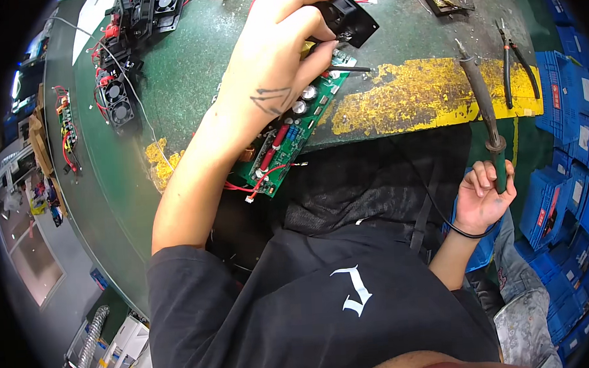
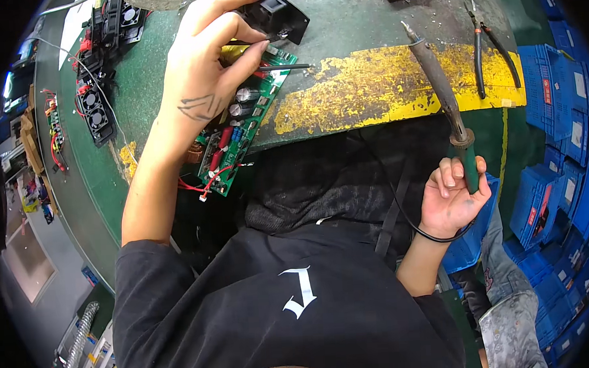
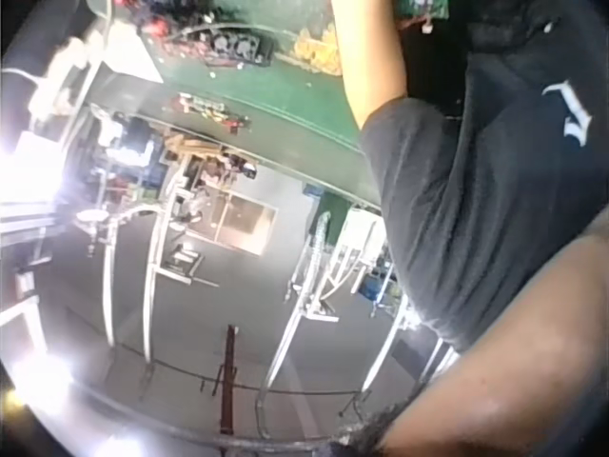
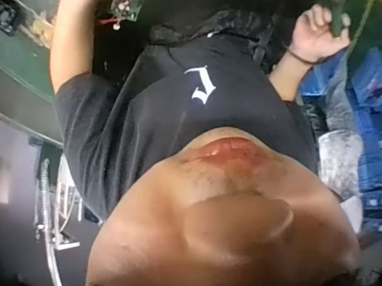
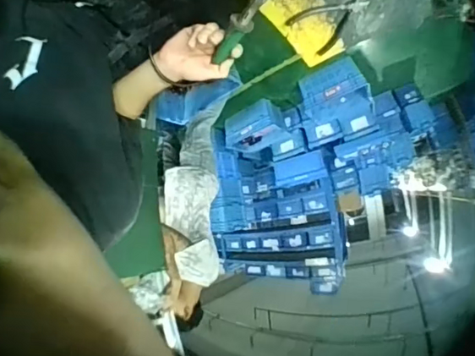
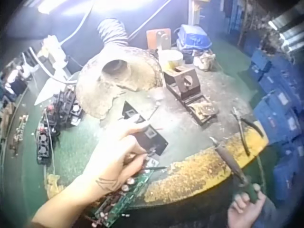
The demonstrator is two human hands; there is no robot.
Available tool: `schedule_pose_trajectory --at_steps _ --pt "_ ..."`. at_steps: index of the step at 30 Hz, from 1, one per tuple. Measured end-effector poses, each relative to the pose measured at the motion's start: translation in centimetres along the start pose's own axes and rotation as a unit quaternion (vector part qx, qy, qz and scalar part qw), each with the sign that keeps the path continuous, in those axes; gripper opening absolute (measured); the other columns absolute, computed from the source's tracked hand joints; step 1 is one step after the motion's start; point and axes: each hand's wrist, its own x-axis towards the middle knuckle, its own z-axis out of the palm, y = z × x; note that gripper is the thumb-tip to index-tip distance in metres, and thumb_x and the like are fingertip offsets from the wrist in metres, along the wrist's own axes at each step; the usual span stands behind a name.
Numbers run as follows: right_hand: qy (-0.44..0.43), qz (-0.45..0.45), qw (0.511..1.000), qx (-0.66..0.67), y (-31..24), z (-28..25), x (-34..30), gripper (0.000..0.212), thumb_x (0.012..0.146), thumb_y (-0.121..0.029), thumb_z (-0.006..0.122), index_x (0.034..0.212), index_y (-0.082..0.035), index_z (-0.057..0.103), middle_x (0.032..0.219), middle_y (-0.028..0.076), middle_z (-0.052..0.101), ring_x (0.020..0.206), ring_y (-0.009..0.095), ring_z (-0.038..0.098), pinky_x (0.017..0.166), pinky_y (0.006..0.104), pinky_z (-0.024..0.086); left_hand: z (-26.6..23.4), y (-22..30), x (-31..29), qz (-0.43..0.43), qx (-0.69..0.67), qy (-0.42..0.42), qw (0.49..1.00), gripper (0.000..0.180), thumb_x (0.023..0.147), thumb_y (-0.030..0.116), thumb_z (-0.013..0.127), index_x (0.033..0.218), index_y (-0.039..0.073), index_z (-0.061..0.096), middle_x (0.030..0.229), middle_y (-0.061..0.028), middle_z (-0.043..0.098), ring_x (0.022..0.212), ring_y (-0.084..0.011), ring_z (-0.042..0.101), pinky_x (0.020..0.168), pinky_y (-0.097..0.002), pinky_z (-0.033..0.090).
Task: Soldering wires and components onto green circuit boards at a factory workbench.
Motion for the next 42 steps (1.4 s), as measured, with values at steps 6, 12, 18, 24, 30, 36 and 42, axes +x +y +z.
schedule_pose_trajectory --at_steps 6,12,18,24,30,36,42 --pt "-0.004 -0.003 1.0 -0.02 -0.2 0.1 -0.3 0.017 0.101 -0.025 0.051 0.102 -0.011 0.061 0.078 0.011 0.056 0.066 0.019 0.051 0.051 0.0255 0.043 -0.1 1.3 -0.2 -0.049 -0.014 -0.019 0.999 0.02 0.074 -0.002 0.077 0.083 0.0 0.059 0.129 -0.0207 0.061 0.115 -0.0387 0.056 0.096 -0.0443 0.047" --pt "-0.045 -0.028 0.987 -0.153 1.1 1.5 -1.2 0.022 0.102 -0.035 0.048 0.099 -0.015 0.058 0.084 0.02 0.064 0.066 0.026 0.056 0.046 0.0283 0.043 1.4 -1.0 0.1 0.144 -0.036 0.115 0.982 0.021 0.073 -0.004 0.076 0.087 -0.001 0.06 0.127 -0.0206 0.06 0.112 -0.0373 0.057 0.093 -0.0421 0.049" --pt "-0.049 -0.016 0.975 -0.214 4.0 2.7 -1.7 0.031 0.101 -0.044 0.046 0.101 -0.015 0.057 0.086 0.02 0.069 0.068 0.028 0.06 0.049 0.0306 0.047 0.1 1.2 0.8 -0.015 0.028 0.015 0.999 0.029 0.073 -0.01 0.073 0.099 -0.005 0.061 0.118 -0.0203 0.058 0.094 -0.0297 0.061 0.079 -0.0361 0.052" --pt "-0.057 -0.028 0.967 -0.245 5.4 3.0 -1.7 0.032 0.101 -0.044 0.044 0.101 -0.014 0.057 0.087 0.02 0.07 0.066 0.029 0.061 0.051 0.0329 0.048 -1.9 6.1 3.3 -0.307 -0.059 -0.138 0.94 0.036 0.074 -0.014 0.069 0.108 -0.006 0.059 0.112 -0.0187 0.055 0.074 -0.0207 0.06 0.071 -0.0335 0.05" --pt "-0.055 -0.034 0.967 -0.248 6.1 3.0 -1.5 0.032 0.101 -0.044 0.044 0.104 -0.014 0.055 0.088 0.021 0.07 0.07 0.032 0.064 0.054 0.0337 0.05 -0.3 3.3 1.5 -0.027 -0.003 -0.008 1.0 0.036 0.073 -0.012 0.07 0.107 -0.006 0.059 0.112 -0.0192 0.055 0.075 -0.0226 0.059 0.076 -0.037 0.05" --pt "-0.074 -0.045 0.953 -0.289 6.4 3.0 -1.9 0.034 0.1 -0.046 0.045 0.105 -0.013 0.054 0.09 0.021 0.071 0.074 0.033 0.066 0.055 0.0353 0.051 -0.6 3.3 1.5 0.016 0.079 -0.004 0.997 0.035 0.068 -0.008 0.074 0.1 -0.004 0.061 0.12 -0.0224 0.057 0.107 -0.0391 0.056 0.092 -0.0434 0.048" --pt "-0.076 -0.068 0.943 -0.315 7.0 3.6 -2.4 0.035 0.1 -0.046 0.049 0.106 -0.012 0.055 0.092 0.022 0.071 0.075 0.034 0.066 0.058 0.0381 0.052 0.9 0.0 0.3 0.138 0.067 0.081 0.985 0.034 0.068 -0.007 0.074 0.099 -0.004 0.061 0.12 -0.0231 0.058 0.109 -0.0404 0.056 0.093 -0.0442 0.048"
